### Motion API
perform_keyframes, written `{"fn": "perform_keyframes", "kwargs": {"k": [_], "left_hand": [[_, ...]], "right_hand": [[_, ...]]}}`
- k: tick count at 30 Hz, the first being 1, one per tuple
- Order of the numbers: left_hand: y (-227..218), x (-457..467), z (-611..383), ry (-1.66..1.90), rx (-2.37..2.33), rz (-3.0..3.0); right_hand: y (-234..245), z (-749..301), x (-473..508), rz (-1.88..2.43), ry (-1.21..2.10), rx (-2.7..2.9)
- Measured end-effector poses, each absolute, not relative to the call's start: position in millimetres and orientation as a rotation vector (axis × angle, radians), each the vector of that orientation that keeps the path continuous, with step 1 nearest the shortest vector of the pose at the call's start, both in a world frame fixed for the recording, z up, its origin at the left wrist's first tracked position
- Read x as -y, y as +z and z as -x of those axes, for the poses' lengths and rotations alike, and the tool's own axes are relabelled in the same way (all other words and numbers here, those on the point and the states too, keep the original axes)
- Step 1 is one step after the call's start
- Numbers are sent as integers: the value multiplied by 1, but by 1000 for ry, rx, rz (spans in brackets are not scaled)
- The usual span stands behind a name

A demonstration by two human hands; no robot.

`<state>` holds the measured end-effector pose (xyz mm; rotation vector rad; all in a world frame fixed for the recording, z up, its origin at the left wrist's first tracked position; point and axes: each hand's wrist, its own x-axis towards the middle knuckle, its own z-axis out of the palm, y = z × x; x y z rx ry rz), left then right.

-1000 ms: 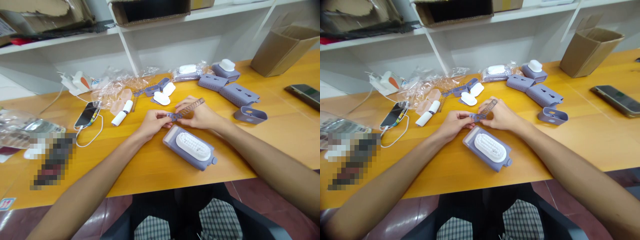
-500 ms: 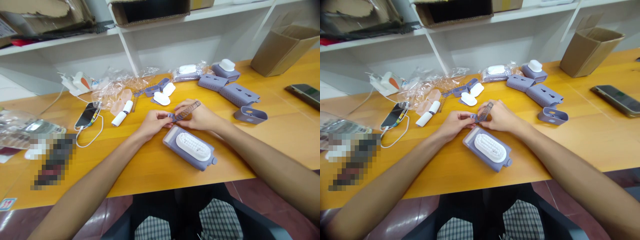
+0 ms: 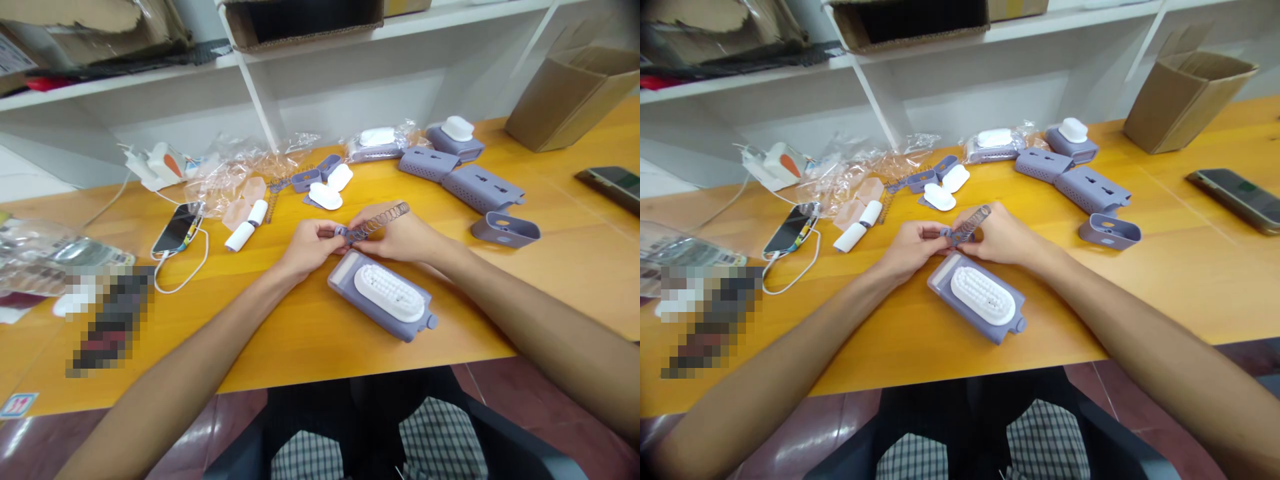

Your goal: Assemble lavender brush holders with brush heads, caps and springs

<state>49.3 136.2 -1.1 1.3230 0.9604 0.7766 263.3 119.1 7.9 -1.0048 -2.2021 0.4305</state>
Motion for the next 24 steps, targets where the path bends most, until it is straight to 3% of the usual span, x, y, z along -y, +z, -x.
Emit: {"fn": "perform_keyframes", "kwargs": {"k": [24], "left_hand": [[-2,-138,-50,808,-990,-1393]], "right_hand": [[7,-259,-122,1024,446,2168]]}}
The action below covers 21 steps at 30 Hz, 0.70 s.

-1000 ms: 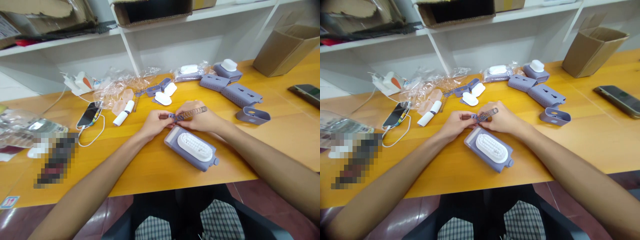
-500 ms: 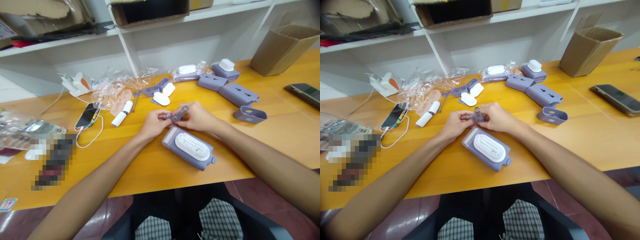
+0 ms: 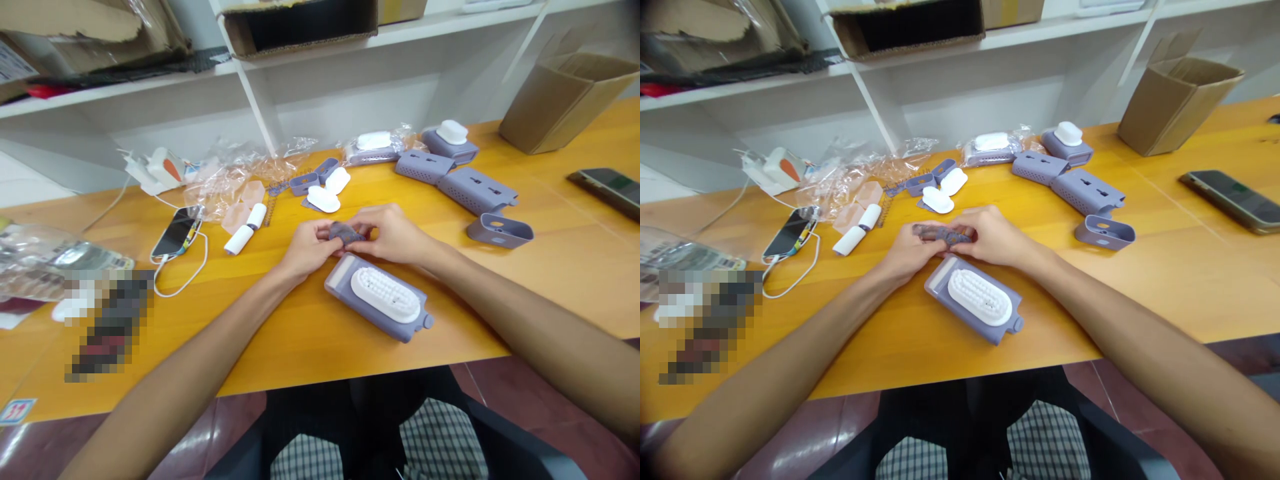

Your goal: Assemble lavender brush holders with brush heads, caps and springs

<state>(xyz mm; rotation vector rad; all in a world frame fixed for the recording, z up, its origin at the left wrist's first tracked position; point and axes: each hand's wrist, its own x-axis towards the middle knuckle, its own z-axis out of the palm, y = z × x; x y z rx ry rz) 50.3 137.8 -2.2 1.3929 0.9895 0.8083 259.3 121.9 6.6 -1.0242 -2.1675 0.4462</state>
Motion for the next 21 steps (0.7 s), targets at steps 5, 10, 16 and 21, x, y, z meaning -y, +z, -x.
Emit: {"fn": "perform_keyframes", "kwargs": {"k": [5,10,16,21], "left_hand": [[-4,-143,-42,718,-979,-1566],[-7,-149,-37,715,-1053,-2283],[-12,-154,-32,671,-1102,-2572],[-14,-157,-29,602,-1186,-2611]], "right_hand": [[-1,-269,-131,1117,495,2158],[-10,-277,-140,1119,494,2162],[-16,-279,-149,1196,408,2195],[-15,-293,-153,1187,443,2219]]}}
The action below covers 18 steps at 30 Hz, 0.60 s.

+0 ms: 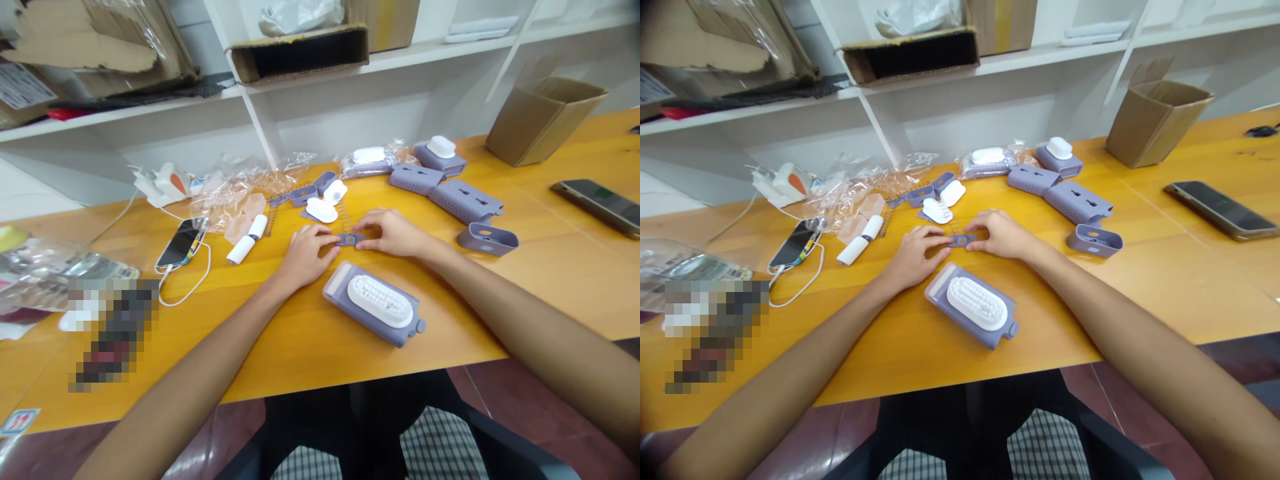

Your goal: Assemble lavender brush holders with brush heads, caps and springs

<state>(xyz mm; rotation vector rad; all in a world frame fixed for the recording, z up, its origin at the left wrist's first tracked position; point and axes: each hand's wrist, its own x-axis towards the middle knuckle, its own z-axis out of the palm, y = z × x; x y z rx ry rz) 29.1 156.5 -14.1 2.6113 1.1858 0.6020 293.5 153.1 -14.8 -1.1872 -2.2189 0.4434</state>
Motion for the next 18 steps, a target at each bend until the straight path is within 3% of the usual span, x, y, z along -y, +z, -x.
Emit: {"fn": "perform_keyframes", "kwargs": {"k": [18], "left_hand": [[-9,-171,-10,385,-1233,-2665]], "right_hand": [[-20,-310,-151,1402,278,2337]]}}
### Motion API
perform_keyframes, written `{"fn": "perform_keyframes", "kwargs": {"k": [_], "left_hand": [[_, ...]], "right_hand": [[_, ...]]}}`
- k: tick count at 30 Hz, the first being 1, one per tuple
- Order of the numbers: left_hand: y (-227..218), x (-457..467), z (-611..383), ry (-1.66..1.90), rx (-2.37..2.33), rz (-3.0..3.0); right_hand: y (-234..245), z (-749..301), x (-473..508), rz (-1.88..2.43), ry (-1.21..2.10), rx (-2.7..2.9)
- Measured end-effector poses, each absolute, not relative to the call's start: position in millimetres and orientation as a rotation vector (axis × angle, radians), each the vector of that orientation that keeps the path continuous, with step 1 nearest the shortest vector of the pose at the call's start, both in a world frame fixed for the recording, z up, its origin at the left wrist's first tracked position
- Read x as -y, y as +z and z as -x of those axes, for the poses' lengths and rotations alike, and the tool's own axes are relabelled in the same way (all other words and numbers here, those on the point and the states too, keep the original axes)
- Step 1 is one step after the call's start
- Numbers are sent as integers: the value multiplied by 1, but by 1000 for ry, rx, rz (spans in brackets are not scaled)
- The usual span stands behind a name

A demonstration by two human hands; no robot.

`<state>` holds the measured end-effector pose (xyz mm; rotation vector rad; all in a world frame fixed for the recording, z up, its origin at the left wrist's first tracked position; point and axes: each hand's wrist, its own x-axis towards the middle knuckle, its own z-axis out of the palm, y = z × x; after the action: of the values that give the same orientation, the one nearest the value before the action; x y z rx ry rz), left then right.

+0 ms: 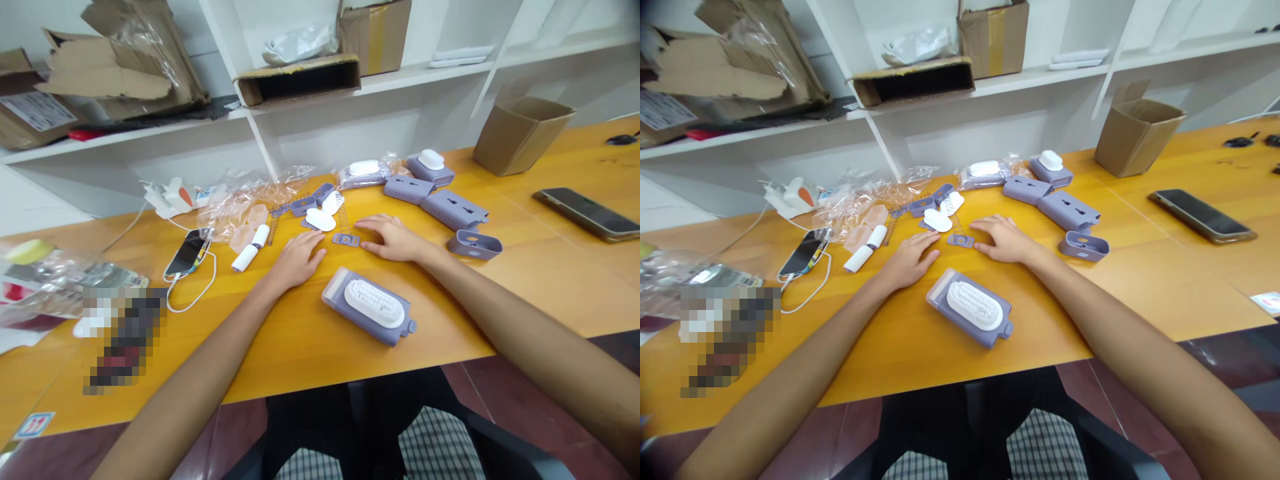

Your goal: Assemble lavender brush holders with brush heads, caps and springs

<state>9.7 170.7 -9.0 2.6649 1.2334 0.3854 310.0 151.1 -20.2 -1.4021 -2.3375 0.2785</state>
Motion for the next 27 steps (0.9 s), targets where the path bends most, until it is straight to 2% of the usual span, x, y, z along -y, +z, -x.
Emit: {"fn": "perform_keyframes", "kwargs": {"k": [8,27], "left_hand": [[-8,-154,-14,164,-1430,-2622],[-6,-152,-12,45,-1435,-2606]], "right_hand": [[-29,-303,-134,1752,189,2338],[-24,-292,-128,1822,152,2369]]}}
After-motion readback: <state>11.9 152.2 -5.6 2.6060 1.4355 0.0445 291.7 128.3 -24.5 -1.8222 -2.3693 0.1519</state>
